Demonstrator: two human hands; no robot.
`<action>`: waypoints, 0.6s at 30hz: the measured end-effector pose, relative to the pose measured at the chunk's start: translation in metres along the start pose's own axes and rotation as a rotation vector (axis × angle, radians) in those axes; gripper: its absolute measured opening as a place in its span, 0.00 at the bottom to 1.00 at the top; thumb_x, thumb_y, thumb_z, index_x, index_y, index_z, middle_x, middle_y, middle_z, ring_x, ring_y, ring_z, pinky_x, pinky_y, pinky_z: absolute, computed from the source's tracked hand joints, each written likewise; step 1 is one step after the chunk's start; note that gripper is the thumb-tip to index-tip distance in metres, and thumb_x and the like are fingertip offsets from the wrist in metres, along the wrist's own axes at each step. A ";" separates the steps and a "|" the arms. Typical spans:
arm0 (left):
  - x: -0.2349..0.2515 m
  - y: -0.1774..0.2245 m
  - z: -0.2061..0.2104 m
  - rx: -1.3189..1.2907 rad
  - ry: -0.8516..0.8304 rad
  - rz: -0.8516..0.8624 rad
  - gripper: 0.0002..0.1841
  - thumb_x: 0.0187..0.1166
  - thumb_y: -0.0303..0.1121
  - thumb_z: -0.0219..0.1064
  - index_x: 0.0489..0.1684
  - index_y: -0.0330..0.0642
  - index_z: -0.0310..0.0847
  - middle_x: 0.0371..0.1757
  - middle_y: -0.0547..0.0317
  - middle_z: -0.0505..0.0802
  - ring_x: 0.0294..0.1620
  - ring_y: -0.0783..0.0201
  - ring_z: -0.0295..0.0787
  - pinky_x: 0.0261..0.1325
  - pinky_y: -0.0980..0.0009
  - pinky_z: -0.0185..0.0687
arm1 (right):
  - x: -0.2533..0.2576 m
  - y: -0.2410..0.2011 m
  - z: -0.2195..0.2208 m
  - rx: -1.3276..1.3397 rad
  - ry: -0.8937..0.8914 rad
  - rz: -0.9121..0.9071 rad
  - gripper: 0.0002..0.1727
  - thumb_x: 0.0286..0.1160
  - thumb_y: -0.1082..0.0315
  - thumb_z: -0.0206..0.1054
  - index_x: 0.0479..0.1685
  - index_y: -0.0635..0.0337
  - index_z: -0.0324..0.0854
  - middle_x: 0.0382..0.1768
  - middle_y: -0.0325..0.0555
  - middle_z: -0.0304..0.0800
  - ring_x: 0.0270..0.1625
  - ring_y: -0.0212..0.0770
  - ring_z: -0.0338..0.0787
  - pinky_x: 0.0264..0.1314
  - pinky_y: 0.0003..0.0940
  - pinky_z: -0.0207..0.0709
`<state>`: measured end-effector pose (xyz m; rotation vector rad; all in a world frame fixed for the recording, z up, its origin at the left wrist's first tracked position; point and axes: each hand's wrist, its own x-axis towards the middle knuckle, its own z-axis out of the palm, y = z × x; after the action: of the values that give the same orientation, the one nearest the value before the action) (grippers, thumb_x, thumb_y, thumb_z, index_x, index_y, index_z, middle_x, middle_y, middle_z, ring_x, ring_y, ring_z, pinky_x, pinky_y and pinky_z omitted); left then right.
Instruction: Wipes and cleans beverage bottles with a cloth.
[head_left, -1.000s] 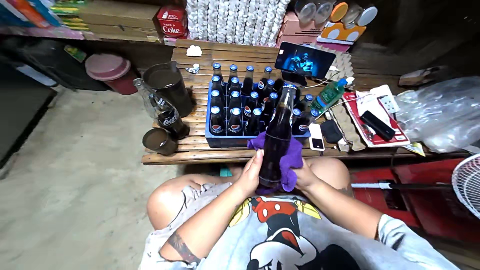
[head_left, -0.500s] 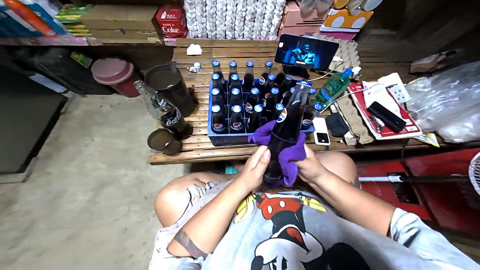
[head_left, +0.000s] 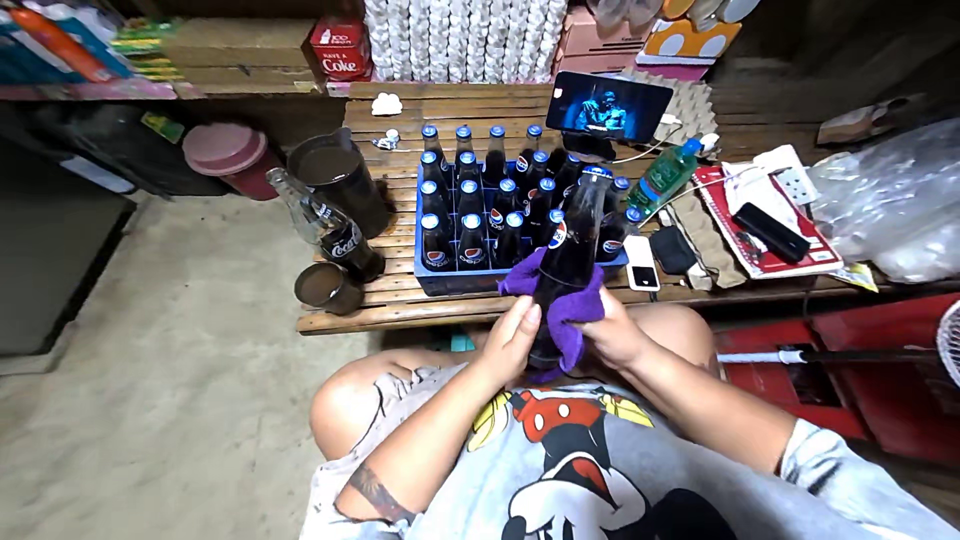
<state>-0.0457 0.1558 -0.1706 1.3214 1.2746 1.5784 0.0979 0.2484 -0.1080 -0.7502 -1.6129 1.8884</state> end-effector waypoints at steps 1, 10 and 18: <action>-0.001 0.001 -0.002 -0.087 -0.012 -0.018 0.42 0.92 0.58 0.39 0.69 0.15 0.70 0.64 0.41 0.87 0.69 0.74 0.82 0.77 0.73 0.74 | 0.000 0.001 -0.003 -0.010 -0.017 -0.031 0.34 0.65 0.76 0.74 0.72 0.69 0.63 0.55 0.35 0.89 0.59 0.24 0.89 0.67 0.25 0.84; 0.000 0.001 -0.004 -0.056 -0.114 0.040 0.44 0.91 0.61 0.38 0.75 0.18 0.68 0.69 0.43 0.87 0.72 0.72 0.82 0.79 0.69 0.75 | 0.005 -0.007 -0.014 0.115 -0.018 -0.143 0.31 0.56 0.64 0.84 0.61 0.53 0.74 0.47 0.24 0.94 0.51 0.22 0.92 0.61 0.26 0.87; 0.004 0.004 -0.005 0.292 -0.122 -0.053 0.43 0.90 0.63 0.35 0.76 0.30 0.73 0.60 0.42 0.92 0.63 0.58 0.90 0.67 0.51 0.83 | 0.008 -0.011 -0.014 0.034 0.102 -0.105 0.32 0.59 0.75 0.76 0.67 0.61 0.68 0.48 0.31 0.91 0.52 0.25 0.91 0.62 0.27 0.87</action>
<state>-0.0513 0.1571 -0.1652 1.5235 1.4904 1.2884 0.1023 0.2653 -0.0997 -0.7209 -1.5241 1.7704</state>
